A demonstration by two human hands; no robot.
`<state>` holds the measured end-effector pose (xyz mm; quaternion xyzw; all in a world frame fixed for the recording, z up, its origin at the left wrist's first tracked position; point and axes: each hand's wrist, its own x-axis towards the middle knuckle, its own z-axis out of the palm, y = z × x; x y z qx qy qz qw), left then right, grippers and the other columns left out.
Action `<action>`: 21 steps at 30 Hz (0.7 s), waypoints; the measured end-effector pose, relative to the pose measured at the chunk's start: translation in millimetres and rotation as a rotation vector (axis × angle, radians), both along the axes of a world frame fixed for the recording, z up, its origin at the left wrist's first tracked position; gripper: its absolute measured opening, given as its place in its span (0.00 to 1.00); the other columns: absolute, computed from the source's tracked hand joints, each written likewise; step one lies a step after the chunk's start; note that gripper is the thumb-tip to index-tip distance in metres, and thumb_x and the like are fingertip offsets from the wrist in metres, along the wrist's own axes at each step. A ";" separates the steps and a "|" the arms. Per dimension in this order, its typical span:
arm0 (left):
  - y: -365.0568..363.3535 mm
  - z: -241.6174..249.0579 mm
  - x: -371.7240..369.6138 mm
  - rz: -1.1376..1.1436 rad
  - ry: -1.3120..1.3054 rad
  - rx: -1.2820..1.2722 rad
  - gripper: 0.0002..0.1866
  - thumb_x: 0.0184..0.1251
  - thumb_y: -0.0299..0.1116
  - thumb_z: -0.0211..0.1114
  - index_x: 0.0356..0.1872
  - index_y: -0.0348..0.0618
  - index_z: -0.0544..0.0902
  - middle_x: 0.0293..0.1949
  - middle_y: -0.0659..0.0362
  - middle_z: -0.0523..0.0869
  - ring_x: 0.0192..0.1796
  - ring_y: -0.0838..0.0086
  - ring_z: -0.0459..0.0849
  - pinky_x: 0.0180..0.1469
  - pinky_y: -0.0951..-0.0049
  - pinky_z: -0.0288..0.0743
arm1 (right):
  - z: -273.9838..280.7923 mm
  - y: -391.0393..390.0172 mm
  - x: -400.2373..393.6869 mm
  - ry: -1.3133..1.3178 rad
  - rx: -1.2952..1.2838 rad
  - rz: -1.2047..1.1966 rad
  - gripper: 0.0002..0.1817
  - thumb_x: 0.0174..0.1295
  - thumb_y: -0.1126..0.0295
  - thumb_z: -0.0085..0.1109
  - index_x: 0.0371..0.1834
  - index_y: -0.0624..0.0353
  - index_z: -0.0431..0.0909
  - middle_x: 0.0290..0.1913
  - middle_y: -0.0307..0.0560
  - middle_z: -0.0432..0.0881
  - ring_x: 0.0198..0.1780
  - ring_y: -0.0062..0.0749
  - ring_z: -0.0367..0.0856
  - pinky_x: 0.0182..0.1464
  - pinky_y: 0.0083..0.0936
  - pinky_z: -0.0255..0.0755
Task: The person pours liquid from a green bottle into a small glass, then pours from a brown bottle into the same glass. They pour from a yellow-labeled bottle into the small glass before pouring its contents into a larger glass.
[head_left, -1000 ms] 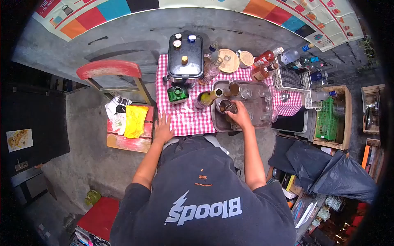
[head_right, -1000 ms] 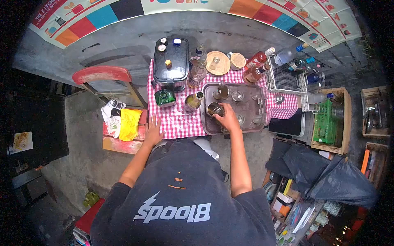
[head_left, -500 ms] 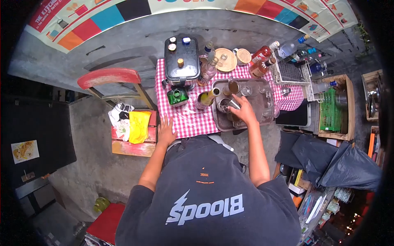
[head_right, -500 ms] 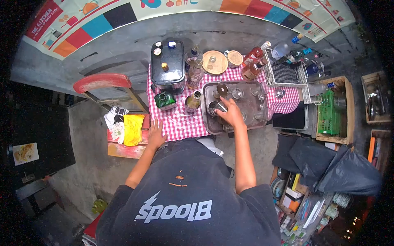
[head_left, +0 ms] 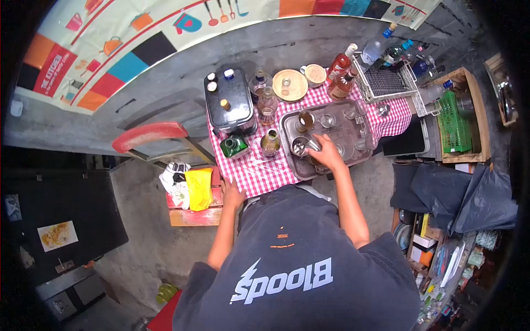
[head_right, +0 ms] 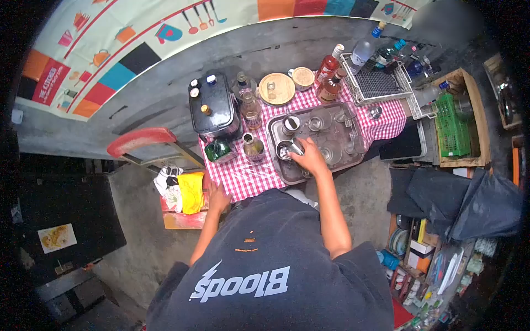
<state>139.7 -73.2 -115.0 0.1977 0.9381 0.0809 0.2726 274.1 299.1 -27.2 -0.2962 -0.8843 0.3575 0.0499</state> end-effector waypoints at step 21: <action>190.5 148.5 -28.9 0.182 -0.001 1.129 0.38 0.62 0.25 0.74 0.72 0.38 0.67 0.59 0.53 0.87 0.57 0.71 0.85 0.61 0.69 0.77 | 31.3 36.4 26.9 0.023 -0.209 0.187 0.33 0.57 0.57 0.75 0.62 0.61 0.75 0.58 0.56 0.78 0.60 0.54 0.81 0.60 0.42 0.75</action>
